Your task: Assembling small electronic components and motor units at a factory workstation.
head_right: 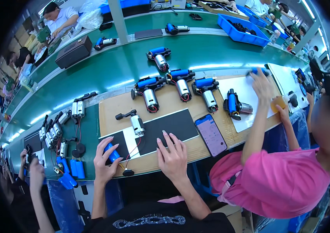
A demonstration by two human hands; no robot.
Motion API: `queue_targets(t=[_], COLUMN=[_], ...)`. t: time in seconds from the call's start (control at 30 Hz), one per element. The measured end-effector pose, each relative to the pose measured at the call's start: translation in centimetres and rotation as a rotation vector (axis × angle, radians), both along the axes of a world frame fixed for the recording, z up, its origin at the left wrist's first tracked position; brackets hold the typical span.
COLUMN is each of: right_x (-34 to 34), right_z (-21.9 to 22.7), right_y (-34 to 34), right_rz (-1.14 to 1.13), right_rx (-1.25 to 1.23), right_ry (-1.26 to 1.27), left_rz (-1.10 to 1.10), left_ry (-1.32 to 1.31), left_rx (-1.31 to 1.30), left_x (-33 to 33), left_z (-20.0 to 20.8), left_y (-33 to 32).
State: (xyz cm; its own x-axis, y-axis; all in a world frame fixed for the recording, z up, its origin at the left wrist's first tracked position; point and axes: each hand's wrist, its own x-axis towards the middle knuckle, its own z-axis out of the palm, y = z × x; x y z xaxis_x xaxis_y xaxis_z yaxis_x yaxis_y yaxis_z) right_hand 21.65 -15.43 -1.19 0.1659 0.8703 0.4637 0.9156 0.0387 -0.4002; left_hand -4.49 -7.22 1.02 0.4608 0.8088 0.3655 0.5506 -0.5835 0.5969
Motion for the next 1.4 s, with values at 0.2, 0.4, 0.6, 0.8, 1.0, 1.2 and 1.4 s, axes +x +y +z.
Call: queue_targets(t=[0.2,0.4,0.6,0.8,1.0,1.2,1.4], right_x=[0.0,-1.6,-4.8,-7.2,-7.9,-8.0,-7.4], right_z=[-0.5,1.3,0.2,-0.4,-1.5,-1.3,0.9], right_y=[1.1,3.9,7.7,8.2,9.7,10.3,10.4], right_rz=[0.029,-0.030,-0.065,-0.091,0.001,0.023,-0.085], right_rx=[0.079,0.094,0.027,0.071,0.149,0.095,0.023], right_ry=[0.077,0.234,0.182,0.023,0.089,0.203,-0.044], left_rz=[-0.094,-0.069,-0.027,-0.046,-0.045,-0.049,-0.012], left_ry=[-0.090,-0.069,-0.116,-0.048,-0.041,-0.040,-0.106], left_rx=[-0.129,-0.098,-0.175,-0.106,-0.118,-0.100,-0.097], left_x=[1.1,0.2,0.3,0.5,0.4,0.4,-0.1], left_z=[0.2,0.4,-0.5,-0.8,-1.0,-1.0,-1.0], left_y=[2.9,2.9,2.8,2.8,3.0,2.9,2.8])
